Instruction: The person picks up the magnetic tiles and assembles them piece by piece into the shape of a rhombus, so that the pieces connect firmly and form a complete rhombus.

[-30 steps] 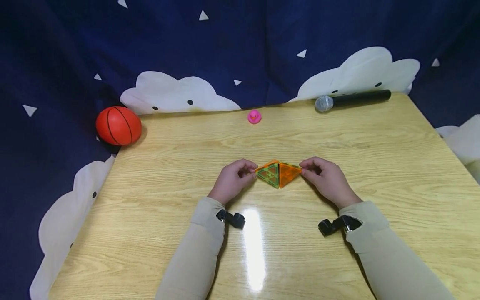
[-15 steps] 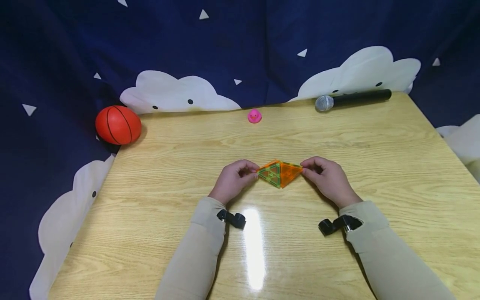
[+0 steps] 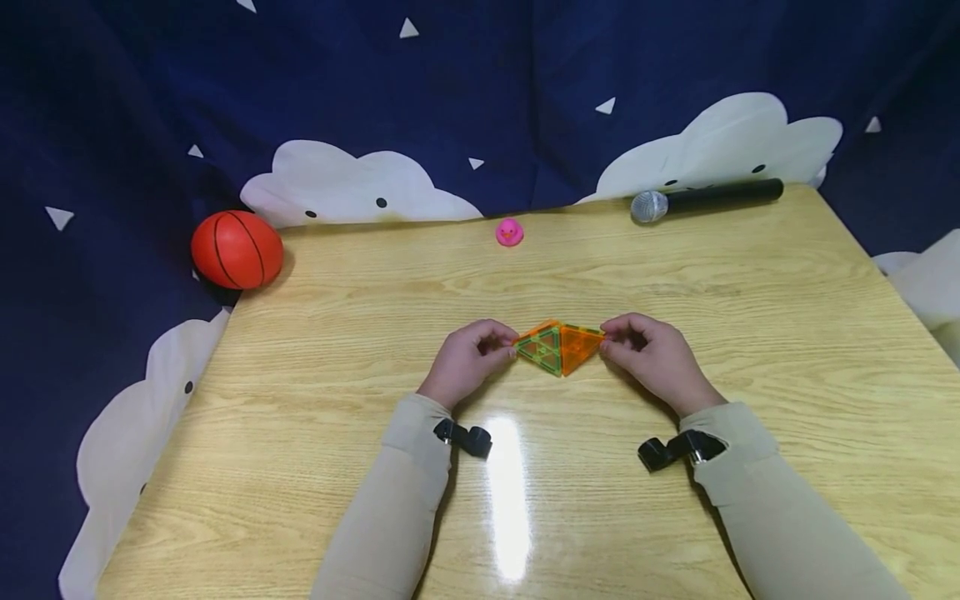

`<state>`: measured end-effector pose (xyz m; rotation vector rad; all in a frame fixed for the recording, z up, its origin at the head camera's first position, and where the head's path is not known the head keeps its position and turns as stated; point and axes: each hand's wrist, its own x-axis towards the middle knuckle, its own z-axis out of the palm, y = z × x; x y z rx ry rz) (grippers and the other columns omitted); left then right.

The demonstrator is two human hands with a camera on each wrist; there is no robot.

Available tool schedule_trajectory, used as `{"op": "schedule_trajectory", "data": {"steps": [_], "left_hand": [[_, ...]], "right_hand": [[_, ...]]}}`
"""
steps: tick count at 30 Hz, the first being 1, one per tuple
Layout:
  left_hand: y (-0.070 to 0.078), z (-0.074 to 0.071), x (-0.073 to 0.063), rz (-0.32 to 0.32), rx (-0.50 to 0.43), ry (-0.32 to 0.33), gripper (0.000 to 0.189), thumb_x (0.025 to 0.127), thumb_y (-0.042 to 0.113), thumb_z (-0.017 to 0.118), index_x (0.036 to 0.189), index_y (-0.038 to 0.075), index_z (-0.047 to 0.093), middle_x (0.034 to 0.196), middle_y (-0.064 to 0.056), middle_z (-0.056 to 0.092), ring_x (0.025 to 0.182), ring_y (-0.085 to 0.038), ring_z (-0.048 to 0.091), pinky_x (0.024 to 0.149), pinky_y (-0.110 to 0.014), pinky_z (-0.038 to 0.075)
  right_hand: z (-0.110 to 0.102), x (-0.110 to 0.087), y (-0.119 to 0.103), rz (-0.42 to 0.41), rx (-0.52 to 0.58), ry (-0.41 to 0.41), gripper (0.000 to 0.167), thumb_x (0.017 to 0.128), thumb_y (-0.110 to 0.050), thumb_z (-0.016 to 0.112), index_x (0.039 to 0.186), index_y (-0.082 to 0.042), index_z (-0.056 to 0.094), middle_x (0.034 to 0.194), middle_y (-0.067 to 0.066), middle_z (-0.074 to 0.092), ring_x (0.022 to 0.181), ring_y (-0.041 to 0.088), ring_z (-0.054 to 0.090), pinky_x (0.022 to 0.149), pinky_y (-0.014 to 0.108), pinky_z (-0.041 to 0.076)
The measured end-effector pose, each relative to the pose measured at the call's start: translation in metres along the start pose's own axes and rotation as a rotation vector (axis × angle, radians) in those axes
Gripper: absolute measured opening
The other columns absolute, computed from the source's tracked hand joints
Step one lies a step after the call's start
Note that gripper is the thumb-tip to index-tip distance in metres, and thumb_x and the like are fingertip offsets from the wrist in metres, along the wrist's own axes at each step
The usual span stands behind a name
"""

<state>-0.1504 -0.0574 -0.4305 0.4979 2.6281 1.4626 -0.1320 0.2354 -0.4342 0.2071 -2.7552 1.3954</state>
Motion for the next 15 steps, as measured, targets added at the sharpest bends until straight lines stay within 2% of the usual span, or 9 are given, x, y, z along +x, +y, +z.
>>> {"op": "schedule_trajectory", "data": {"steps": [7,15], "left_hand": [[-0.0023,0.0023,-0.0004,-0.010,0.005,-0.010,0.016,0.092,0.018,0.075,0.108,0.019,0.072,0.093,0.007,0.067,0.084,-0.013,0.060,0.076,-0.030,0.050],[-0.0094,-0.0008,-0.0060,-0.009,-0.037,0.014,0.022,0.092,0.017,0.074,0.113,0.015,0.071,0.095,0.005,0.067,0.086,-0.013,0.061,0.078,-0.031,0.051]], "right_hand": [[0.0002,-0.0030,0.0021,-0.013,-0.006,0.023,0.021,0.095,-0.024,0.070,0.111,-0.009,0.072,0.100,0.006,0.071,0.082,0.019,0.055,0.069,0.023,0.043],[-0.0023,-0.0049,0.0097,-0.026,0.040,0.076,0.027,0.099,-0.027,0.066,0.116,-0.007,0.070,0.106,0.007,0.070,0.085,0.013,0.058,0.074,0.020,0.044]]}}
